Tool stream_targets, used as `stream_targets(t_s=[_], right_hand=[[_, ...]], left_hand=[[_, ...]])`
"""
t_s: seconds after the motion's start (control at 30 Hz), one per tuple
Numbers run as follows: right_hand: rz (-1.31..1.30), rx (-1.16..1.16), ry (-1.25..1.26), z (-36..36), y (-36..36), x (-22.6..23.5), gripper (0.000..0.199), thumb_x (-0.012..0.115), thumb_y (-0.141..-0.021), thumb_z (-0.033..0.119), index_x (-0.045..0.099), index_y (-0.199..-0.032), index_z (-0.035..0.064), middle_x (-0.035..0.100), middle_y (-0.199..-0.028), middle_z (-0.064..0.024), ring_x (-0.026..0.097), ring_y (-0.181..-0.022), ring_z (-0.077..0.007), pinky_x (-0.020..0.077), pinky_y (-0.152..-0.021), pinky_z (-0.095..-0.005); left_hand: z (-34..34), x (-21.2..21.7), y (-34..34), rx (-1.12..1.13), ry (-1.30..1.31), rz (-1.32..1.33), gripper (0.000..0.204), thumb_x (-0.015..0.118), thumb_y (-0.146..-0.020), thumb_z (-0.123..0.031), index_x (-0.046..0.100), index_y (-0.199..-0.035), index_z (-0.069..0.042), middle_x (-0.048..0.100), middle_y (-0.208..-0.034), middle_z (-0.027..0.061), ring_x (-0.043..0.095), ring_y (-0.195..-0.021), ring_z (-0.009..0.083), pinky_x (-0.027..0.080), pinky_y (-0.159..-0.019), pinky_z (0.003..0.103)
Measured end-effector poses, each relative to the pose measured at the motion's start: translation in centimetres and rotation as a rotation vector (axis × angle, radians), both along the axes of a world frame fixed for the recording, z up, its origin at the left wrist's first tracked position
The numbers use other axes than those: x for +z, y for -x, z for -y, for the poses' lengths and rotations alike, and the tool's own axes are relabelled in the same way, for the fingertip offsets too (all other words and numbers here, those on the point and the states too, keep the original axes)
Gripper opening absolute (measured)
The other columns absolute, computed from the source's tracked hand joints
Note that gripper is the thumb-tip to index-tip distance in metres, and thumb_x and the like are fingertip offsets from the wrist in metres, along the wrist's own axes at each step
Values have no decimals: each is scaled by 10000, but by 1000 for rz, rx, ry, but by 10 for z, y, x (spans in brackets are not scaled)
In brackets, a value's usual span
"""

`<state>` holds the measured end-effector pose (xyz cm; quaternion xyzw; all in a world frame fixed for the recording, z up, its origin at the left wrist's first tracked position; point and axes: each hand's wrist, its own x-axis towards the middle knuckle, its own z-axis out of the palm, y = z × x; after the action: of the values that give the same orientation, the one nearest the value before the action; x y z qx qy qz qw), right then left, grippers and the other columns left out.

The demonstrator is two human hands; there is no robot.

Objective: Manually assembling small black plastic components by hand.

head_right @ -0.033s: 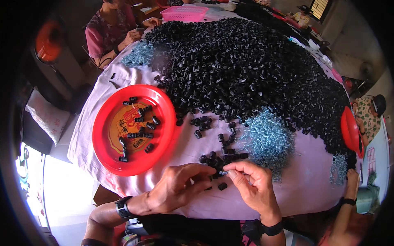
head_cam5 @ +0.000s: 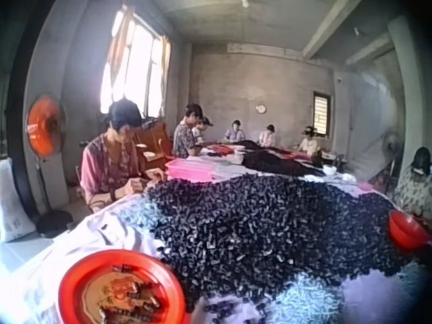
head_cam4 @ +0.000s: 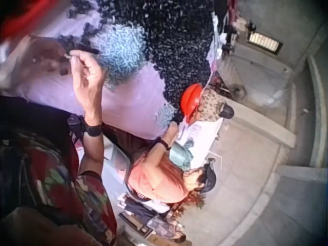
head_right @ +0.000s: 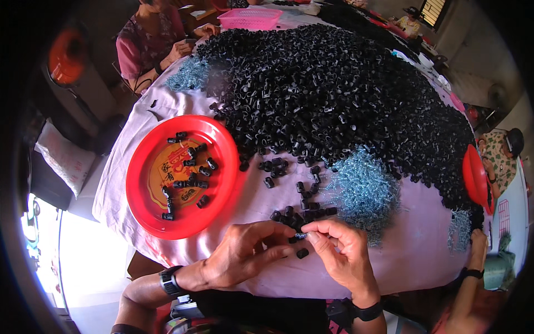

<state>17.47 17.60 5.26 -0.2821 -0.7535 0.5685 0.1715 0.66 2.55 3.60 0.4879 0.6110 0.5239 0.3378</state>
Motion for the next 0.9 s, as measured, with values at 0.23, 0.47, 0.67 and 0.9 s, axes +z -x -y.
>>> stream_targets(t_s=[0.23,0.47,0.67,0.9], right_hand=[[-94,11,-177,3,-3,-7,105,701,-963,25,753,-1050,2,711,-894,-58,633,-733,-84,495,-643,-240],[-189,-72,-280,0,-5,-16,108,689,-953,-17,739,-1049,-19,717,-923,-66,641,-768,-87,517,-679,-229],[-177,-131,-96,-3,-13,-20,105,680,-960,-16,723,-1055,-27,706,-923,-58,622,-767,-72,504,-663,-223],[-198,-169,-578,-1,-14,-26,126,712,-911,-29,733,-1032,-2,689,-889,-64,616,-697,-117,486,-605,-248]], left_hand=[[-20,-5,-1,-10,126,214,185,698,-1020,-181,664,-1056,-3,690,-825,24,631,-749,73,525,-647,279],[-40,-18,-2,-87,77,237,266,614,-1043,-262,616,-1024,4,624,-719,98,594,-621,156,481,-584,362],[-51,-6,-8,-97,145,363,312,589,-1079,-288,616,-1011,15,654,-747,80,630,-640,152,494,-589,355],[-52,-18,-10,-75,41,138,348,586,-1093,-346,617,-1007,-10,577,-704,-18,500,-582,46,421,-527,243]])
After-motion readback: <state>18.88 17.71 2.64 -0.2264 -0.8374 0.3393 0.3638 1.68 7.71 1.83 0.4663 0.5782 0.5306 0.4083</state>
